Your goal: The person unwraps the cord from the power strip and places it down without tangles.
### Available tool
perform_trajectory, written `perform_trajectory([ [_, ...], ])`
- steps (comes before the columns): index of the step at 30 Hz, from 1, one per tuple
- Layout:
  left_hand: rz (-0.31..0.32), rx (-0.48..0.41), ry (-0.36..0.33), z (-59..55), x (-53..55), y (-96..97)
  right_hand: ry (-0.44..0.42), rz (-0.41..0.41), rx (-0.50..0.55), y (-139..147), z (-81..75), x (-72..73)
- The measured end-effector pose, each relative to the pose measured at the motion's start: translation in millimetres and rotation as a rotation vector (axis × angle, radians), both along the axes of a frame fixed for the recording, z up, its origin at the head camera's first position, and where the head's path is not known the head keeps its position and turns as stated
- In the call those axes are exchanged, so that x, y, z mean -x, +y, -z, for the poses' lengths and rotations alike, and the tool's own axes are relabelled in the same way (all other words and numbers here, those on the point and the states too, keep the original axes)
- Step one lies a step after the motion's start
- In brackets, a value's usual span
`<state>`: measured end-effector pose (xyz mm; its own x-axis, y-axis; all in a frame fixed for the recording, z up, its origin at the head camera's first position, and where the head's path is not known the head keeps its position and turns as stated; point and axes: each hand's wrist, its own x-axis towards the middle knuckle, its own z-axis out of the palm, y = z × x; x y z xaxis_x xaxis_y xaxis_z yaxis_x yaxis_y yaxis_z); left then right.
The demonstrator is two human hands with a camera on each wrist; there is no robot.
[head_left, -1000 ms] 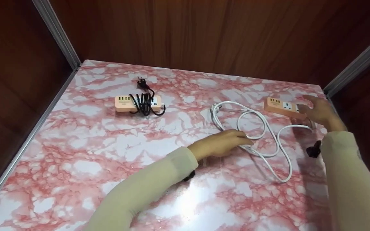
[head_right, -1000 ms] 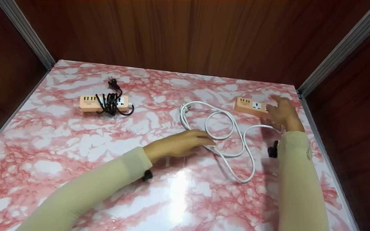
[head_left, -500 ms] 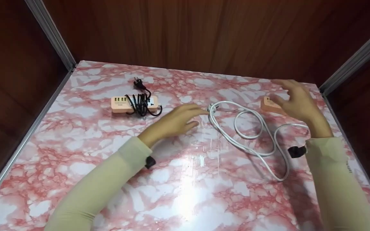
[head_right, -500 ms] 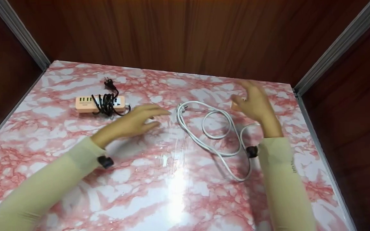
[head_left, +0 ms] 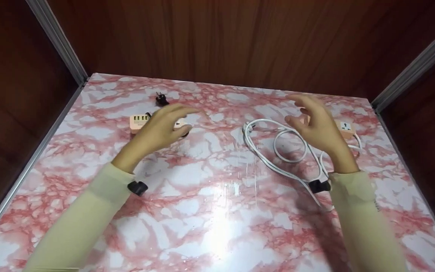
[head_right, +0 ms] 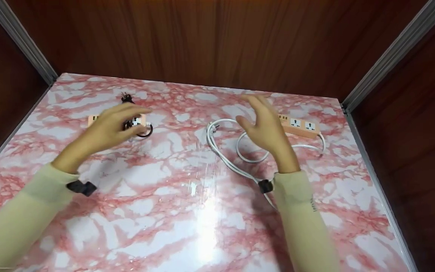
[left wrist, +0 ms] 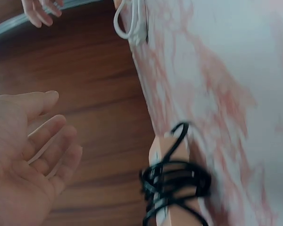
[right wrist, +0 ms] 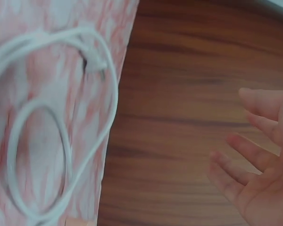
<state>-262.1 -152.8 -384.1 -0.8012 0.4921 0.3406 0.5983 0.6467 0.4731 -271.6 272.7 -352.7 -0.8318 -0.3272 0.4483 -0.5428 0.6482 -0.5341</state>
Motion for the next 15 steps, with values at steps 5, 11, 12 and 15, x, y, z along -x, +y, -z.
perform_trajectory([
  [5,-0.072,-0.037,0.010,-5.5,-5.4,-21.3,-0.010,-0.029,0.047,-17,4.0,-5.4],
  [11,-0.133,-0.088,0.064,-3.7,-7.4,-47.7,-0.007,-0.079,0.073,-41,12.8,-8.9],
  [12,-0.147,-0.099,0.067,-3.4,-8.1,-51.8,-0.009,-0.086,0.077,-45,14.3,-9.3],
  [15,-0.183,-0.126,0.079,-1.1,-9.1,-62.4,-0.025,-0.114,0.117,-59,19.1,-10.0],
])
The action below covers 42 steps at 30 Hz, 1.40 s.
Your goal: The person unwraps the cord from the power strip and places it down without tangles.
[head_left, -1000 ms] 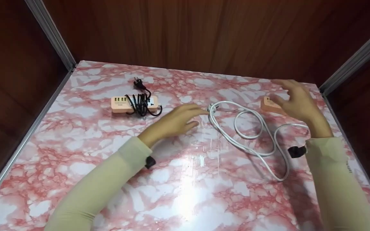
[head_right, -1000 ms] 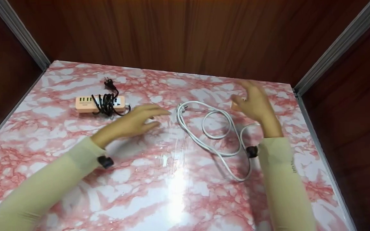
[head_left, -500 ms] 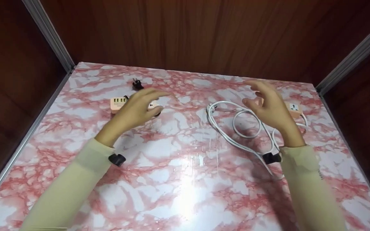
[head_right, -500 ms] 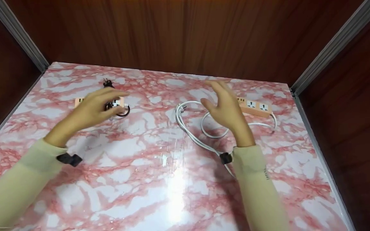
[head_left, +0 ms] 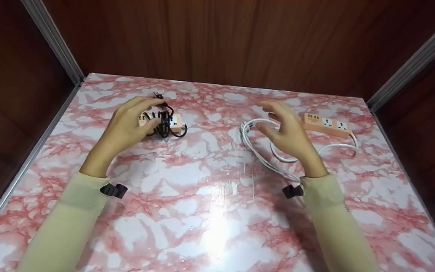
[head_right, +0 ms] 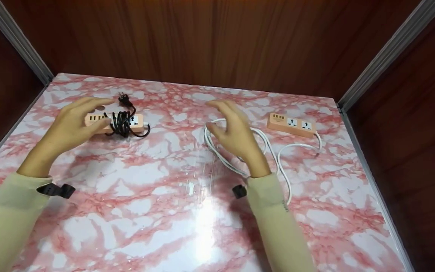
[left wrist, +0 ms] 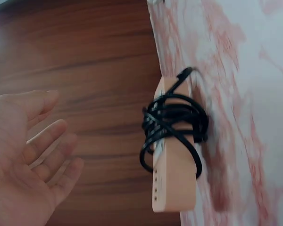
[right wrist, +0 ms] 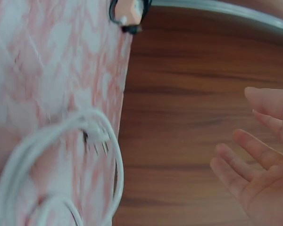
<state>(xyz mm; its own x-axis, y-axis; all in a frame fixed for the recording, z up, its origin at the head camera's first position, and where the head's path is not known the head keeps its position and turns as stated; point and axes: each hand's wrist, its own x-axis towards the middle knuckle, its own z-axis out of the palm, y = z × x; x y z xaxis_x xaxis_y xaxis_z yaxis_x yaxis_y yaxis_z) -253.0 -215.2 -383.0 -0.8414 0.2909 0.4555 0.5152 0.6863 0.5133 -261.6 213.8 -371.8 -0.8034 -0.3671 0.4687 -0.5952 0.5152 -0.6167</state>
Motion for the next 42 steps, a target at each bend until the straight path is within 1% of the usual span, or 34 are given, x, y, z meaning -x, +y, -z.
perform_trajectory([
  [4,-0.049,-0.020,-0.006,1.7,-2.2,-10.7,-0.015,-0.058,0.077,-21,8.3,3.2],
  [8,-0.094,-0.040,-0.032,3.3,-6.8,-20.6,-0.045,-0.115,0.155,-48,21.3,10.3],
  [12,-0.136,-0.072,-0.047,5.5,-11.5,-28.6,-0.110,-0.167,0.224,-77,34.4,19.7],
  [15,-0.153,-0.092,-0.036,7.2,-14.5,-32.9,-0.166,-0.181,0.238,-97,43.7,26.6],
  [23,-0.154,-0.130,0.008,10.4,-17.5,-36.3,-0.311,-0.202,0.282,-138,67.2,45.7],
  [28,-0.148,-0.136,0.019,13.9,-18.7,-36.7,-0.382,-0.229,0.221,-159,81.3,57.1],
  [30,-0.139,-0.135,0.021,16.1,-19.2,-36.3,-0.406,-0.224,0.189,-166,86.3,60.2],
  [33,-0.119,-0.136,0.019,19.5,-18.0,-35.6,-0.435,-0.194,0.169,-174,92.4,63.7],
  [36,-0.107,-0.134,0.014,22.1,-16.6,-35.5,-0.450,-0.174,0.182,-181,97.1,66.7],
  [39,-0.105,-0.130,0.003,23.9,-16.0,-35.9,-0.444,-0.185,0.195,-188,100.7,69.2],
  [42,-0.101,-0.128,-0.005,24.8,-15.4,-35.7,-0.462,-0.192,0.205,-191,103.6,70.0],
])
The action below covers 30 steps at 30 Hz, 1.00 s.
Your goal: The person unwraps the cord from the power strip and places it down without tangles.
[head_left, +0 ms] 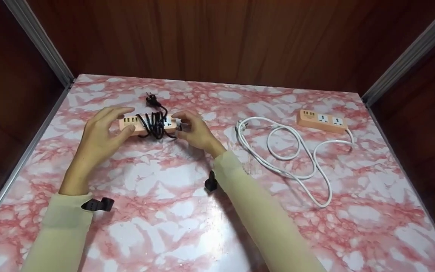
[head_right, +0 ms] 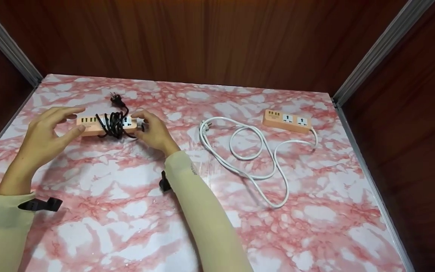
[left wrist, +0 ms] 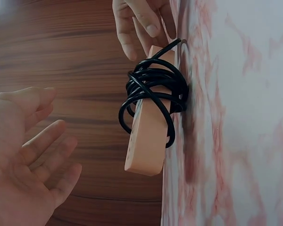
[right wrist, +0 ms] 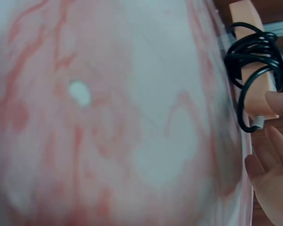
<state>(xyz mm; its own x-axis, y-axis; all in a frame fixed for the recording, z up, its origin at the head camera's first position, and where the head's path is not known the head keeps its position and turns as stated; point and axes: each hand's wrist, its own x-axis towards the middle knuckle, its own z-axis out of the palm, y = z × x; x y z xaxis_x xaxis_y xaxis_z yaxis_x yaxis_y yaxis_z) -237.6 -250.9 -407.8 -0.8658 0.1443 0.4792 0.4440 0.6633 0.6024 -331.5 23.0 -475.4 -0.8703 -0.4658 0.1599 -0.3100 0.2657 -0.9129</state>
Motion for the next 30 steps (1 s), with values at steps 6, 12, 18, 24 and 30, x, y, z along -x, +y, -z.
perform_trajectory([
  [6,-0.009,-0.001,-0.001,-1.9,0.8,-1.6,-0.051,0.038,0.023,-6,3.0,1.5],
  [12,-0.012,-0.005,-0.019,1.2,0.6,-1.3,-0.065,0.004,0.072,-13,6.8,0.3],
  [18,-0.013,-0.011,-0.007,2.6,1.7,-0.9,-0.100,0.037,0.066,-22,3.7,0.1],
  [24,-0.019,-0.005,0.009,0.5,3.9,0.0,-0.188,0.077,0.113,-28,2.0,-1.7],
  [30,-0.023,-0.017,-0.004,1.2,2.4,-0.5,-0.195,0.091,0.135,-26,4.8,-4.1],
])
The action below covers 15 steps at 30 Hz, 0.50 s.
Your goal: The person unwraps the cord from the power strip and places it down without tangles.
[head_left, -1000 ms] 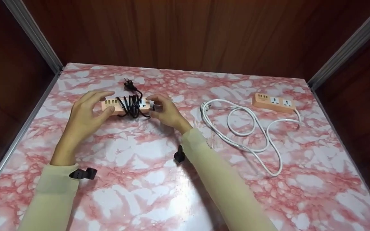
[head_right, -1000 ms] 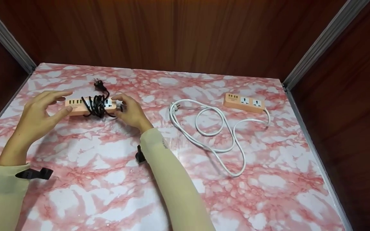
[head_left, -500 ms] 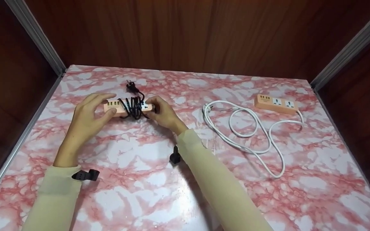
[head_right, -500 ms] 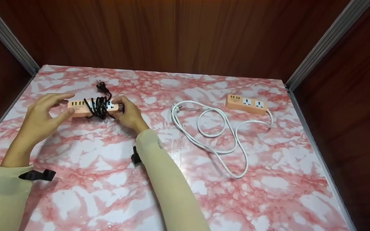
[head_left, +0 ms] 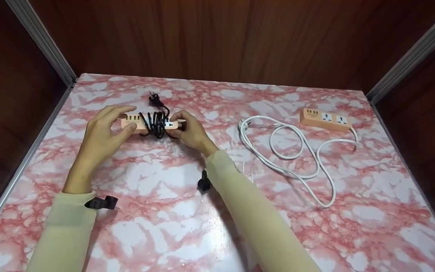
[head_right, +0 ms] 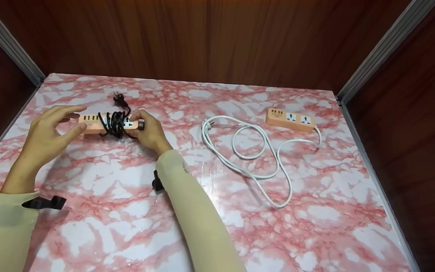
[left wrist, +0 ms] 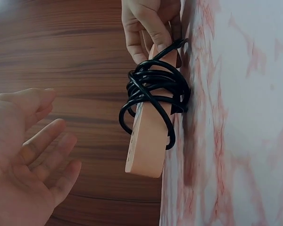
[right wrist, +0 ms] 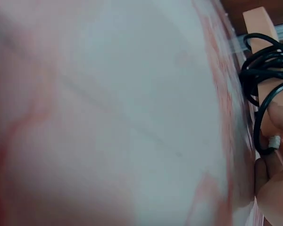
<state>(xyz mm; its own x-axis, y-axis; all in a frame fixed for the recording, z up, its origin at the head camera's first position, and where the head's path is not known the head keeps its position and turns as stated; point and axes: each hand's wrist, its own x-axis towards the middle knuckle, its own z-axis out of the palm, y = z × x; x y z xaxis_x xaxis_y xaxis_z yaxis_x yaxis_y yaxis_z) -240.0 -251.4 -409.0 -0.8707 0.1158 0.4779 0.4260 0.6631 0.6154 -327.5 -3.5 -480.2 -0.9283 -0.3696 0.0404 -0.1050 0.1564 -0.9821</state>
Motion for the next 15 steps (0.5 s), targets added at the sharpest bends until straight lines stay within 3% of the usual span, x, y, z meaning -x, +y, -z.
perform_trajectory([
  [15,-0.002,-0.024,0.019,-0.3,-2.0,-4.5,-0.014,-0.060,0.094,2.8,1.1,-1.1],
])
